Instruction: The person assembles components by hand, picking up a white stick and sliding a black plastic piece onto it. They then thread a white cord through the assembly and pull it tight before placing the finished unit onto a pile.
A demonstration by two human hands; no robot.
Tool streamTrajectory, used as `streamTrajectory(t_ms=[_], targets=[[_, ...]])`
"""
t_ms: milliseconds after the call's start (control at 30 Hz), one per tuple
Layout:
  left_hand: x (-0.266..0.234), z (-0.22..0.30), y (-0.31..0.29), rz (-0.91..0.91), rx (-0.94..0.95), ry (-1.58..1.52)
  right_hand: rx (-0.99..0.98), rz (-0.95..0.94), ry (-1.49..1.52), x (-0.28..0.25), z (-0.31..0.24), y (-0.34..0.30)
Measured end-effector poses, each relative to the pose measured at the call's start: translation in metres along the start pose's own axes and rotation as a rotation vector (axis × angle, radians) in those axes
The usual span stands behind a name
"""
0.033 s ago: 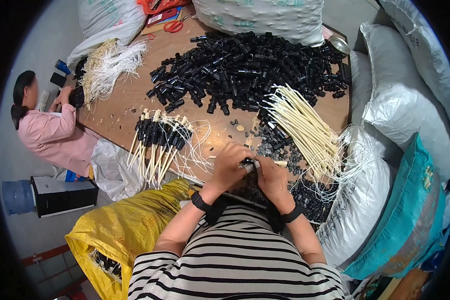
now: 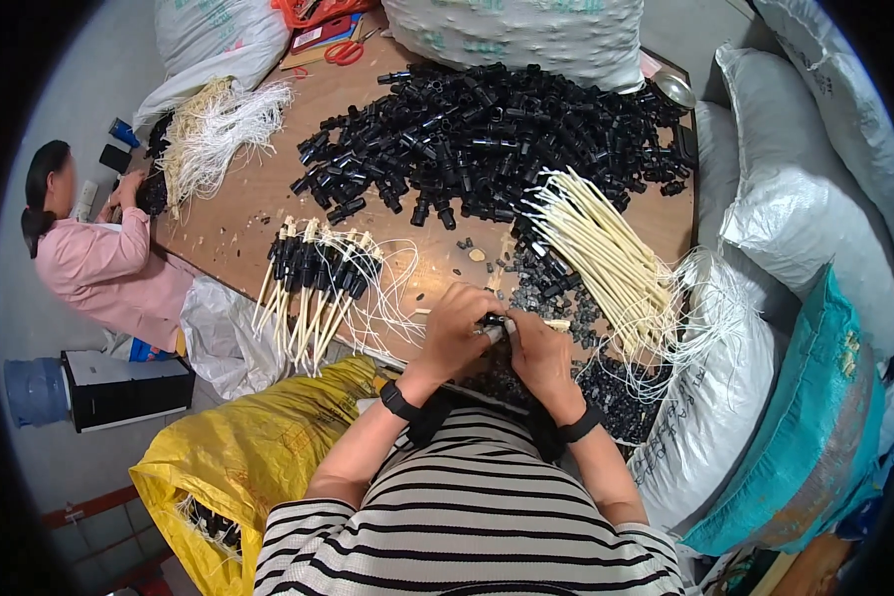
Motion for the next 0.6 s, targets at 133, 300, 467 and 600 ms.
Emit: streamTrajectory(t_ms=[133,300,467,600], targets=[[0.007,-0.02,-0.003,-0.003,-0.007,-0.067,0.002,-0.015,-0.073,-0.001,-0.002,0.003],[0.004,-0.032,-0.003,0.006,-0.156,-0.539,-0.017,-0.01,-0.01,-0.004,0.001,0.006],[-0.004,-0.028,0.004,-0.07,0.002,-0.258,-0.006,0.017,0.09,-0.002,0.004,0.009],[-0.009,-0.027,0.004,-0.019,0.071,-0.303,-0.075,-0.001,0.315,0.0,0.009,0.009]])
Point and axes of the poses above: each hand's wrist, its own y-axis towards the middle knuckle, its own x-axis out of the palm, z = x × y, the point moved 1 cm from there along y, towards the middle knuckle, and after that the axes turned 12 degrees about -z, right-handed, at the moved point
